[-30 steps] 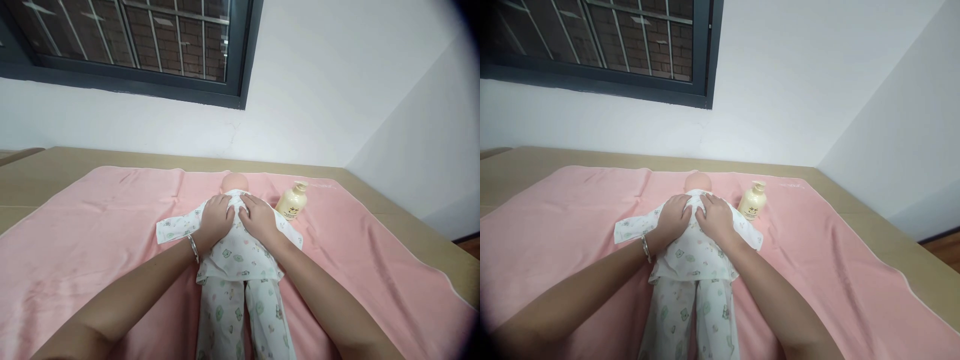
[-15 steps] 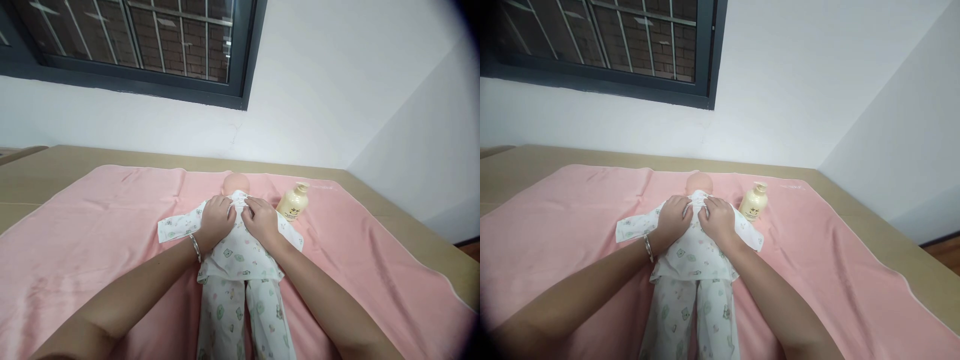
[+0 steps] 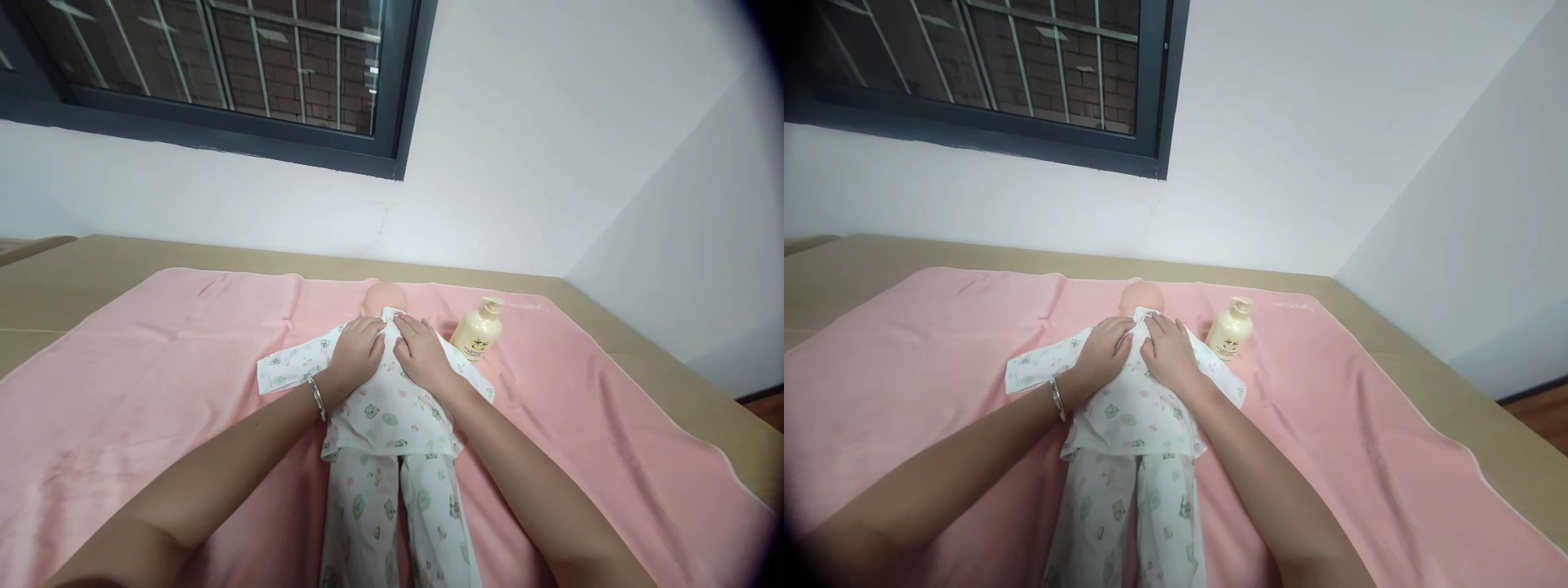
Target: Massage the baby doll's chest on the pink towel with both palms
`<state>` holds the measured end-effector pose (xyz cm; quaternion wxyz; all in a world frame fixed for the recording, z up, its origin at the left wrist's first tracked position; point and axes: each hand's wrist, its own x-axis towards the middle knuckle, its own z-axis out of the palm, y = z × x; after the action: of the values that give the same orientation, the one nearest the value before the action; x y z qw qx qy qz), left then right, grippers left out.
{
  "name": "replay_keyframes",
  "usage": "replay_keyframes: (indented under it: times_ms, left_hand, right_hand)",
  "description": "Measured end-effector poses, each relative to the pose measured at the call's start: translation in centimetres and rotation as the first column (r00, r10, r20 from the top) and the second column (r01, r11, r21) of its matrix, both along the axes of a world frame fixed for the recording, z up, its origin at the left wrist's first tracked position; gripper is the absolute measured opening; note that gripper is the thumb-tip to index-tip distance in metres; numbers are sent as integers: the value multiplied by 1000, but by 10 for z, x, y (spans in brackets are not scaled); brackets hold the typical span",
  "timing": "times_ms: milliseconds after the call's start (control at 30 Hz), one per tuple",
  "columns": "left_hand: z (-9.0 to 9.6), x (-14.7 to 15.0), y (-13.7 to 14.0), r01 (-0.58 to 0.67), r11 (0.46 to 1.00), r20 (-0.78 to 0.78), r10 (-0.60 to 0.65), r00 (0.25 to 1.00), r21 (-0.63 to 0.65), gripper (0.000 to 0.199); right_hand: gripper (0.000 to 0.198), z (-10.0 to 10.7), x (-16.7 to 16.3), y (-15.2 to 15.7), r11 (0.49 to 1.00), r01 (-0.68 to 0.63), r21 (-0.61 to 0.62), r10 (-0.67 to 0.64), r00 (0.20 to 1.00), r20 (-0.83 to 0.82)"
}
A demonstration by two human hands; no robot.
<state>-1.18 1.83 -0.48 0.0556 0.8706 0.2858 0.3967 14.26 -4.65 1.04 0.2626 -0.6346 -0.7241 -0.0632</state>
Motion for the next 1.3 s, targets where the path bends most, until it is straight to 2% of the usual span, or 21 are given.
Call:
replay_keyframes:
  times_ms: [133, 267, 367, 567, 667, 833, 1000, 1300]
  left_hand:
    - [1, -1, -3, -26, 1000, 35, 26, 999, -2, 20]
    - [2, -1, -7, -81, 996, 19, 80, 997, 47, 18]
    - [1, -2, -8, -140, 987, 14, 139, 990, 77, 17]
    - [1, -1, -11, -248, 963, 6, 249, 969, 106, 15]
    - [3, 0, -12, -284, 953, -11, 287, 958, 105, 14]
    - [7, 1, -14, -315, 948, -74, 318, 945, 47, 13]
    - [9, 2, -13, -271, 961, -105, 265, 959, -57, 18]
    - [10, 2, -12, -265, 959, -112, 254, 961, -101, 25]
  right_hand:
    - [42, -2, -1, -2, 995, -14, 95, 16, 1000, -24]
    - [35, -8, -2, -4, 980, 45, 191, -36, 998, -47]
    - [33, -10, -3, -7, 974, 94, 207, -84, 995, -55]
    - [32, -4, -11, -12, 961, 233, 148, -225, 972, -72]
    - [32, 0, -14, -13, 960, 259, 107, -252, 965, -77]
    - [34, 0, -10, -10, 972, 222, 79, -216, 974, -73]
    - [41, 2, -6, -5, 992, 120, 39, -117, 991, -68]
    - [42, 5, -8, -7, 991, 134, 18, -132, 989, -68]
